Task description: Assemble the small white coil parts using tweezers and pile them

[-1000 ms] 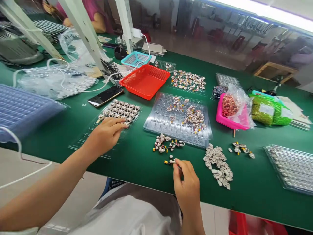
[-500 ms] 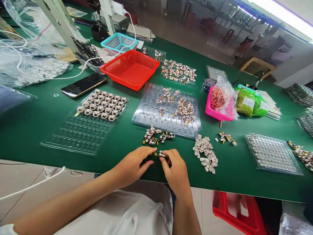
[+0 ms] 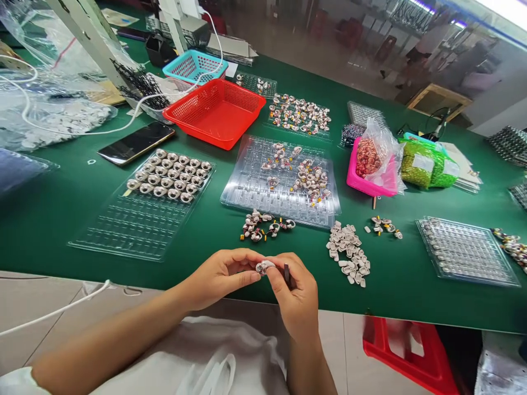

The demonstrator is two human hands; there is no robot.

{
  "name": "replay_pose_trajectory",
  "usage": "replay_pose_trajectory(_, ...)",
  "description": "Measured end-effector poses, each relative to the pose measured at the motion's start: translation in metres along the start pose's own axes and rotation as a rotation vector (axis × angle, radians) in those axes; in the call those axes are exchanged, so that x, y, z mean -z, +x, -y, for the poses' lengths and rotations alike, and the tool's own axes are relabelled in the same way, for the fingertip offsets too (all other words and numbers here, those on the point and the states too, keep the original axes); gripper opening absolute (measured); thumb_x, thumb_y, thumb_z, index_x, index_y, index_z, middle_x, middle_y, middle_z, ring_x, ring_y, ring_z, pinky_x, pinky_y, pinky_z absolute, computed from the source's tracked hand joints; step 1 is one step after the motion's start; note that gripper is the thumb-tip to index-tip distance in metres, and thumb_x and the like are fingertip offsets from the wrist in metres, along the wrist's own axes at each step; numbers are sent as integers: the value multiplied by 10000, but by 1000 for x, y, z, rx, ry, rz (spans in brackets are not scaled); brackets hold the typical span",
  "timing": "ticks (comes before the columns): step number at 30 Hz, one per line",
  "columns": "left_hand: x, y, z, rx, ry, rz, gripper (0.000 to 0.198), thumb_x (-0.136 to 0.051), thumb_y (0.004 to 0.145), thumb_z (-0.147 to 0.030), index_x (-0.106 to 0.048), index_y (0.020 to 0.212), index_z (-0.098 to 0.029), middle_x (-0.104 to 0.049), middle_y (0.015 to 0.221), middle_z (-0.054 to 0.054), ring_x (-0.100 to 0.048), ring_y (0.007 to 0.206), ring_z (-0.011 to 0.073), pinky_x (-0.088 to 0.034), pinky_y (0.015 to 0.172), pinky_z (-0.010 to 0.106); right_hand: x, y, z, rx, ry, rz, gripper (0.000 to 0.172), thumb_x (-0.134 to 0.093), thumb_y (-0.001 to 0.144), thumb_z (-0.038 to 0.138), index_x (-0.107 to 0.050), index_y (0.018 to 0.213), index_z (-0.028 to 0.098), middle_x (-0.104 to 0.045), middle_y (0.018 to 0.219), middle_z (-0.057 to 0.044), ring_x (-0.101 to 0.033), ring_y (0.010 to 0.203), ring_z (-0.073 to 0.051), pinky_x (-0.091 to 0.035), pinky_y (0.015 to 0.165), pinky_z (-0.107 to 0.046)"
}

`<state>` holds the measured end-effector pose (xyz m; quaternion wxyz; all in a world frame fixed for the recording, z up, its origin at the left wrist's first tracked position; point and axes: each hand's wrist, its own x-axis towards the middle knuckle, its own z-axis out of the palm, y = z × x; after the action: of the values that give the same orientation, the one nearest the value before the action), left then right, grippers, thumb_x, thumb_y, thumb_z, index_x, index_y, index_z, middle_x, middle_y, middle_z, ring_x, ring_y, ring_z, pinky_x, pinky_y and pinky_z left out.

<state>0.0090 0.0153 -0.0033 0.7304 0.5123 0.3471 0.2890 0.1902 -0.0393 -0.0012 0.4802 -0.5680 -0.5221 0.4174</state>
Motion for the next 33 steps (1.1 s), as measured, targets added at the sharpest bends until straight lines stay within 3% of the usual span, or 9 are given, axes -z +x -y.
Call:
replay_pose_trajectory(4,1,-2,1,70,-112,-3,296,-753,802,-290,-724,1045,-123,-773,992,100,-705,918,216,-545,875,350,-3,-1,-3,38,-14,-3,118,-638,949,263,-742,1001,283,-640,952,-27,-616,861,-167,-477,664,-255)
replay_pose_trajectory(8,3,-2,-2,93,-7,-40,257,-742,792,-308,-728,972,-124,-775,922,92,-712,856,210,-556,820,331,-3,-2,0,72,-99,17,113,-643,935,232,-724,998,280,-628,951,-19,-589,762,-137,-440,587,-235)
replay_pose_trajectory(16,7,-6,-10,-202,535,-210,140,-608,829,-228,-719,909,-196,-759,913,37,-713,881,204,-553,849,291,-6,-5,9,78,-255,3,58,-644,871,182,-694,874,211,-594,855,-6,-537,667,-106,-427,582,-220)
replay_pose_trajectory(22,11,-1,4,-111,417,-154,271,-673,842,-460,-724,996,-244,-793,940,31,-766,853,219,-609,749,219,-15,-3,4,-1,-50,-50,49,-676,797,246,-666,807,200,-592,743,26,-470,562,-84,-390,508,-200)
replay_pose_trajectory(25,8,1,2,-52,380,-114,334,-680,816,-541,-731,933,-233,-792,896,37,-775,833,230,-621,719,210,-15,-4,4,-26,2,-68,55,-682,793,245,-665,781,195,-575,724,33,-452,560,-79,-370,508,-199)
replay_pose_trajectory(30,11,-2,6,-2,448,-98,344,-707,798,-568,-742,910,-245,-794,900,9,-770,845,215,-611,743,185,-10,-6,6,-14,21,-73,57,-693,799,231,-686,767,184,-566,724,28,-464,588,-83,-357,527,-210)
replay_pose_trajectory(33,17,-3,15,-76,541,-134,312,-732,784,-545,-764,925,-268,-803,905,-8,-771,835,207,-608,733,178,-8,-8,5,-24,25,-70,47,-686,805,220,-708,785,184,-570,725,26,-460,582,-82,-346,522,-215)
